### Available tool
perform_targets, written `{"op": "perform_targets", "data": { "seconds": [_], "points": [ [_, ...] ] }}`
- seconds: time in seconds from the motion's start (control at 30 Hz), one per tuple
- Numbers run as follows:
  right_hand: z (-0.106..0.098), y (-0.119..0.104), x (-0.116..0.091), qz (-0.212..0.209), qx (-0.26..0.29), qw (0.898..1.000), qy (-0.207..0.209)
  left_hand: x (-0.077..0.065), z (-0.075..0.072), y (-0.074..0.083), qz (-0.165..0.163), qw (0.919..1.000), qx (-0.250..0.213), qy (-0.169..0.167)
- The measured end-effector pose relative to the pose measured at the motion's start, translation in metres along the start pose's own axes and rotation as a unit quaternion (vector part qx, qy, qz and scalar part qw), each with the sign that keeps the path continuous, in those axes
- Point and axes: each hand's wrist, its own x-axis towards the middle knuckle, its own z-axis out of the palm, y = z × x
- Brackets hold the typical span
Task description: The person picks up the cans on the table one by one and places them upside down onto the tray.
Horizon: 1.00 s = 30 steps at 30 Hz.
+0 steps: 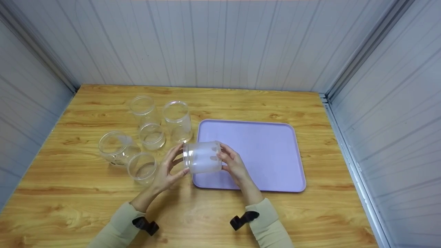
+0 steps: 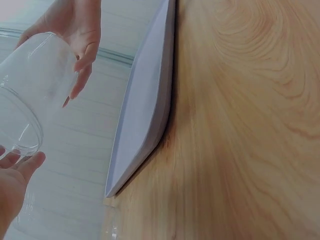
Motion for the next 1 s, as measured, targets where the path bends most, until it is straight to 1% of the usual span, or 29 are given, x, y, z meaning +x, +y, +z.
{"op": "perform_targets", "data": {
  "seconds": [0.07,0.2,0.3,0.4,0.47,0.57,0.7,0.77,0.9,1.0],
  "points": [
    [0.000,-0.001,0.001,0.001,-0.011,1.000,0.002,0.000,-0.001,0.000,-0.008,0.9999,0.009,-0.006],
    [-0.002,-0.004,0.003,0.007,-0.027,1.000,0.015,-0.002,-0.003,-0.019,-0.016,0.9982,0.055,-0.013],
    [-0.003,-0.008,0.008,0.011,-0.044,0.998,0.032,-0.005,-0.006,-0.033,-0.019,0.9942,0.105,-0.012],
    [-0.005,-0.013,0.012,0.010,-0.080,0.995,0.051,-0.007,-0.010,-0.031,-0.035,0.9866,0.159,-0.010],
    [-0.007,-0.016,0.016,0.008,-0.110,0.992,0.057,-0.008,-0.014,-0.029,-0.047,0.9796,0.195,-0.011],
    [-0.008,-0.021,0.021,0.006,-0.159,0.986,0.056,-0.010,-0.018,-0.025,-0.065,0.9709,0.230,-0.012],
    [-0.011,-0.027,0.027,0.005,-0.228,0.972,0.049,-0.013,-0.023,-0.022,-0.082,0.9644,0.251,-0.019],
    [-0.012,-0.030,0.031,0.001,-0.264,0.963,0.049,-0.014,-0.026,-0.020,-0.080,0.9609,0.264,-0.019],
    [-0.013,-0.035,0.039,-0.019,-0.345,0.937,0.056,-0.016,-0.032,-0.020,-0.054,0.9519,0.301,-0.008],
    [-0.013,-0.039,0.044,-0.038,-0.398,0.914,0.068,-0.017,-0.038,-0.019,-0.037,0.9419,0.334,-0.005]
  ]
}}
